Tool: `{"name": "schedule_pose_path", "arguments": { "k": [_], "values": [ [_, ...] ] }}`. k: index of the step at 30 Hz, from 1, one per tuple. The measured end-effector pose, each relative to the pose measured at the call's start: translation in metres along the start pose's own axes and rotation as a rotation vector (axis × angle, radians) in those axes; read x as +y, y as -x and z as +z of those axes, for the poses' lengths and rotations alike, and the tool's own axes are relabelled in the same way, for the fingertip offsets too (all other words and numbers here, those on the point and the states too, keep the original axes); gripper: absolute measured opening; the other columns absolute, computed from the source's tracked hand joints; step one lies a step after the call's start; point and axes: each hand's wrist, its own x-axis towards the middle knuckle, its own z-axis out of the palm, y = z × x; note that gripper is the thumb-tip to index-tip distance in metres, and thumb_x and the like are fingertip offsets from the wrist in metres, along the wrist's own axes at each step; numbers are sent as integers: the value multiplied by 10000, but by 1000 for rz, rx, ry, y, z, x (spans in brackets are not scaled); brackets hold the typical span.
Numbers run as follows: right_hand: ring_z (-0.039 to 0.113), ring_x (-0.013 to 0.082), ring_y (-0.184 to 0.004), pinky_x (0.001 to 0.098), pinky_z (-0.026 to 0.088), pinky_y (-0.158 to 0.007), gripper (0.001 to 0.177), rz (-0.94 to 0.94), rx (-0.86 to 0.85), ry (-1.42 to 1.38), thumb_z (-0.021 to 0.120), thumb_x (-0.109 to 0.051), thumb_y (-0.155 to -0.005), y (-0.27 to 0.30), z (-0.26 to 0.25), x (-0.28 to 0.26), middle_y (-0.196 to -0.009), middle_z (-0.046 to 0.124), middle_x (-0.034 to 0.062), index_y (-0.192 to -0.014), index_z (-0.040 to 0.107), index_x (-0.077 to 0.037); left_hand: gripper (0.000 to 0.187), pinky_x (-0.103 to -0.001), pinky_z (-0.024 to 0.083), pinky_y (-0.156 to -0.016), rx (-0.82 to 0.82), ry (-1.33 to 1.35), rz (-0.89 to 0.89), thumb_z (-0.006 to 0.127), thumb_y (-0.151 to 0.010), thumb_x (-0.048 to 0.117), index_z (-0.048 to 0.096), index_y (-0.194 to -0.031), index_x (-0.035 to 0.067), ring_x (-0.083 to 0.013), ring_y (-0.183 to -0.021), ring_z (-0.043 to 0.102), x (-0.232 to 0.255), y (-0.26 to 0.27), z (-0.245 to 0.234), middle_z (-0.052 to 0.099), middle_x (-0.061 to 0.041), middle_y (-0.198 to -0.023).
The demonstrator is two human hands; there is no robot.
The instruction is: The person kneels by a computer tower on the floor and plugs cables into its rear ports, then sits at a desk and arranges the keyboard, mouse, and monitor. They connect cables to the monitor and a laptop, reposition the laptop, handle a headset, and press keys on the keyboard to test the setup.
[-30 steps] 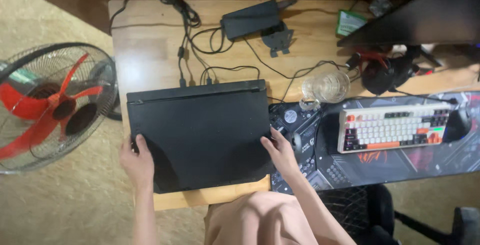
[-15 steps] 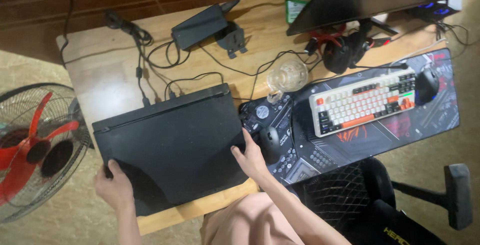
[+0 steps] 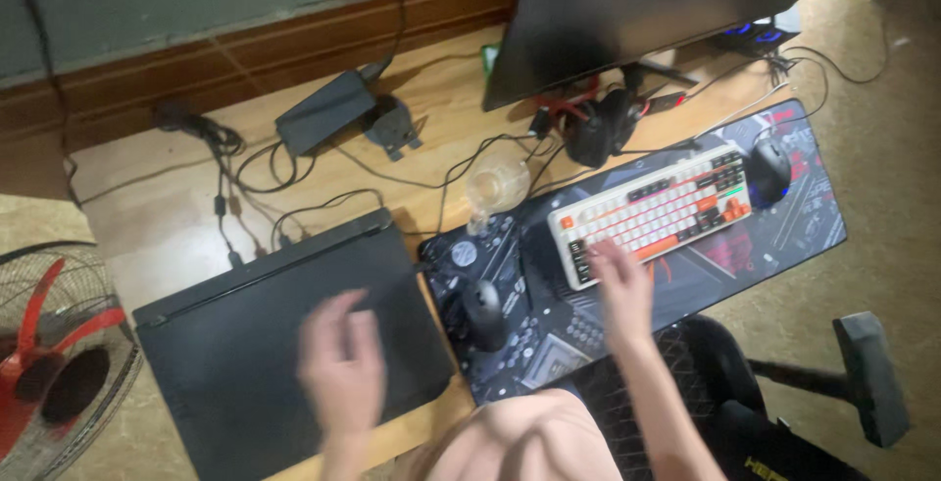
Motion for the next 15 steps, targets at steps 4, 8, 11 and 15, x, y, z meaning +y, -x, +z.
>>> {"name": "schedule_pose_path", "arguments": {
  "k": [4, 8, 11, 15],
  "values": [
    [655, 209, -1181, 317, 508, -972, 431, -37, 54, -185, 588, -103, -988, -59, -77, -5, -1309, 668, 133, -1397, 522, 17, 244, -388, 545, -968, -253, 142, 313, 682, -938, 133, 721, -1176, 99, -298, -1109, 699, 88, 12, 81, 731, -101, -1165],
    [653, 223, -1185, 338, 516, -984, 437, -21, 0, -275, 585, -112, -996, -115, -115, -2, -1313, 659, 148, -1404, 512, 24, 397, -428, 482, -1062, -371, 65, 475, 676, -937, 137, 633, -1310, 6, -343, -1245, 612, 125, 10, 170, 653, -168, -1344],
    [664, 231, -1188, 348, 520, -1001, 432, 23, -114, -285, 585, -134, -1000, -154, -134, 0, -1313, 665, 156, -1398, 517, 22, 512, -474, 423, -1111, -233, -204, 583, 659, -881, 140, 569, -1340, -69, -391, -1321, 533, 126, 11, 240, 574, -246, -1407],
    [672, 242, -1191, 364, 528, -999, 441, 49, -269, -226, 585, -170, -1000, -189, -133, -2, -1315, 676, 169, -1394, 532, 23, 502, -469, 426, -1131, -222, -425, 387, 602, -890, 87, 542, -1356, -89, -403, -1315, 538, 104, 16, 299, 585, -265, -1392]
  ]
}}
